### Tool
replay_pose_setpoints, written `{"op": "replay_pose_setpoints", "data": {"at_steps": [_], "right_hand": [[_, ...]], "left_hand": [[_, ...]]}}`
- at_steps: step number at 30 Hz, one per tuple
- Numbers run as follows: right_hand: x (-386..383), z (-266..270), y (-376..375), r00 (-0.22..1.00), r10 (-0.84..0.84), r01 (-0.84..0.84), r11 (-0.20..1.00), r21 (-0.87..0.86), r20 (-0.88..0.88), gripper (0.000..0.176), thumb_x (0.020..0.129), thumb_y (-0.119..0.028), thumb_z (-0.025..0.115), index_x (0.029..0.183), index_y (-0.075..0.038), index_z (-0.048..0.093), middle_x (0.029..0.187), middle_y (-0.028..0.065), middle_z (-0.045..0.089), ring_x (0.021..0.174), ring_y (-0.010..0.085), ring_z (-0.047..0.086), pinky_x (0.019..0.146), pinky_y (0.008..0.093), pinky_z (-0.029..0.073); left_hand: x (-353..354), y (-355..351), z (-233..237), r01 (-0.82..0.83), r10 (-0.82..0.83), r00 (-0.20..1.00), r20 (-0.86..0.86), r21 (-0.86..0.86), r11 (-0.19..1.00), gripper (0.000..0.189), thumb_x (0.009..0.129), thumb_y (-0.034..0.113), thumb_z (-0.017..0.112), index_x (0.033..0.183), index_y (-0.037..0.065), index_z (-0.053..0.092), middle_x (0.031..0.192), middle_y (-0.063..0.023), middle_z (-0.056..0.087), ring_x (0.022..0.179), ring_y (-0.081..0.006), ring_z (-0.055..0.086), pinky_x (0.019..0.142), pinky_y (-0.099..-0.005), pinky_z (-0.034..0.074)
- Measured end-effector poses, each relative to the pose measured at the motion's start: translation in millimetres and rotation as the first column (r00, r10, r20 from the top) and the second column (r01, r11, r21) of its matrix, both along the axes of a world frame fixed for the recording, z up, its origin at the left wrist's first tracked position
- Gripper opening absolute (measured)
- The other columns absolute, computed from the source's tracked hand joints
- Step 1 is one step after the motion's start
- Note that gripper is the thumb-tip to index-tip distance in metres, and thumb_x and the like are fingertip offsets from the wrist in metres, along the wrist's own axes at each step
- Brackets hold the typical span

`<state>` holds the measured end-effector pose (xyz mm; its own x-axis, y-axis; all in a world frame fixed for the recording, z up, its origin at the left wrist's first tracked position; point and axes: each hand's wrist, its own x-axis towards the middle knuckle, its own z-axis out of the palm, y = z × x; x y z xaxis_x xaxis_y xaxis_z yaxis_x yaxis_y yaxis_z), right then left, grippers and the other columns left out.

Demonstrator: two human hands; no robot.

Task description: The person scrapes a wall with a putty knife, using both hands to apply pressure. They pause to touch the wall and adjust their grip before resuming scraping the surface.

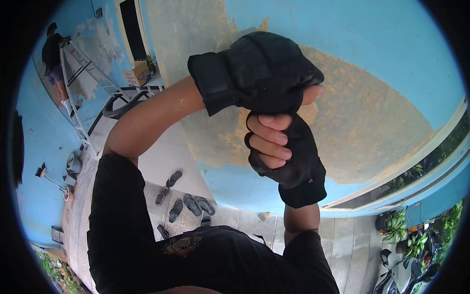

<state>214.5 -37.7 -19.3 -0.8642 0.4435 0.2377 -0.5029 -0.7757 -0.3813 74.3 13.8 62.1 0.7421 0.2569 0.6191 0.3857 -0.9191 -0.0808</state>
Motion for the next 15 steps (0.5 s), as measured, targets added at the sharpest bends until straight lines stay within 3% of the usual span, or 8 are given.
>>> {"op": "replay_pose_setpoints", "data": {"at_steps": [3,5,6,8,9,12,14,15], "right_hand": [[-2.7,-12.4,1.8,1.0,0.004,-0.006,0.998,0.061,0.025,0.033,0.098,-0.009,0.046,0.065,-0.01,0.042,0.055,-0.0006,0.042,0.042,0.0092,0.04,0.036,0.023,0.033],[-4.8,1.1,9.7,1.0,-0.004,0.004,1.0,0.031,-0.006,0.033,0.098,-0.01,0.046,0.065,-0.01,0.042,0.055,-0.0007,0.042,0.042,0.0092,0.04,0.036,0.0234,0.033],[-7.2,9.1,8.6,0.999,-0.011,0.011,1.0,0.003,-0.04,0.033,0.098,-0.01,0.046,0.065,-0.01,0.042,0.055,-0.0008,0.042,0.042,0.0093,0.04,0.036,0.0238,0.032],[-9.1,10.1,-0.4,0.999,-0.027,0.027,1.0,0.006,-0.033,0.033,0.098,-0.009,0.045,0.065,-0.01,0.042,0.055,-0.0009,0.043,0.042,0.0092,0.04,0.036,0.0238,0.032],[-8.2,1.6,-5.7,1.0,-0.027,0.027,1.0,-0.004,-0.004,0.032,0.098,-0.008,0.044,0.066,-0.01,0.042,0.055,-0.001,0.043,0.041,0.009,0.04,0.036,0.0236,0.032],[-7.3,-5.9,-11.0,0.998,-0.041,0.042,0.999,-0.014,0.044,0.031,0.098,-0.006,0.044,0.068,-0.01,0.042,0.055,-0.0014,0.042,0.041,0.0082,0.039,0.035,0.0224,0.032],[-8.0,10.3,-18.6,0.999,-0.046,0.045,0.999,0.015,0.025,0.033,0.099,-0.007,0.047,0.067,-0.011,0.041,0.054,-0.0023,0.04,0.04,0.007,0.038,0.035,0.0213,0.03],[-10.4,9.8,-23.4,0.991,-0.11,0.107,0.993,0.04,0.082,0.034,0.1,-0.008,0.048,0.067,-0.011,0.041,0.055,-0.0031,0.039,0.04,0.0058,0.037,0.035,0.0205,0.029]], "left_hand": [[-0.1,4.1,-5.7,0.01,-0.011,1.0,0.008,0.161,0.987,0.025,0.086,0.031,0.06,0.068,0.014,0.062,0.062,-0.0099,0.061,0.054,-0.0292,0.057,0.056,-0.0389,0.046],[0.8,7.9,5.4,0.083,-0.083,0.996,-0.012,-0.004,0.997,0.027,0.088,0.033,0.059,0.069,0.014,0.063,0.062,-0.0095,0.061,0.055,-0.0282,0.059,0.057,-0.0384,0.047],[-1.8,6.8,12.4,0.117,-0.112,0.991,0.073,-0.075,0.99,0.03,0.09,0.035,0.058,0.069,0.014,0.063,0.062,-0.0093,0.06,0.056,-0.0268,0.06,0.058,-0.0384,0.047],[-3.1,4.4,6.8,0.105,-0.116,0.987,0.108,0.105,0.989,0.032,0.09,0.035,0.059,0.067,0.013,0.062,0.059,-0.0098,0.057,0.053,-0.0251,0.058,0.057,-0.0376,0.047],[-4.3,3.3,2.1,0.105,-0.117,0.988,0.106,0.107,0.989,0.032,0.09,0.035,0.059,0.067,0.013,0.062,0.059,-0.0098,0.057,0.053,-0.0251,0.058,0.057,-0.0376,0.047],[-8.0,-2.5,-3.3,0.076,-0.077,0.997,0.011,0.057,0.995,0.035,0.09,0.034,0.06,0.063,0.012,0.061,0.056,-0.011,0.055,0.05,-0.0254,0.056,0.055,-0.0374,0.046],[-9.7,-10.7,11.5,0.134,-0.132,0.991,0.022,-0.227,0.965,0.037,0.09,0.036,0.059,0.062,0.012,0.058,0.057,-0.0127,0.055,0.051,-0.0289,0.056,0.055,-0.0405,0.046],[-8.9,-9.9,4.0,0.141,-0.139,0.99,0.025,-0.237,0.961,0.037,0.09,0.036,0.059,0.062,0.012,0.058,0.057,-0.0127,0.055,0.051,-0.0289,0.056,0.055,-0.0405,0.046]]}}
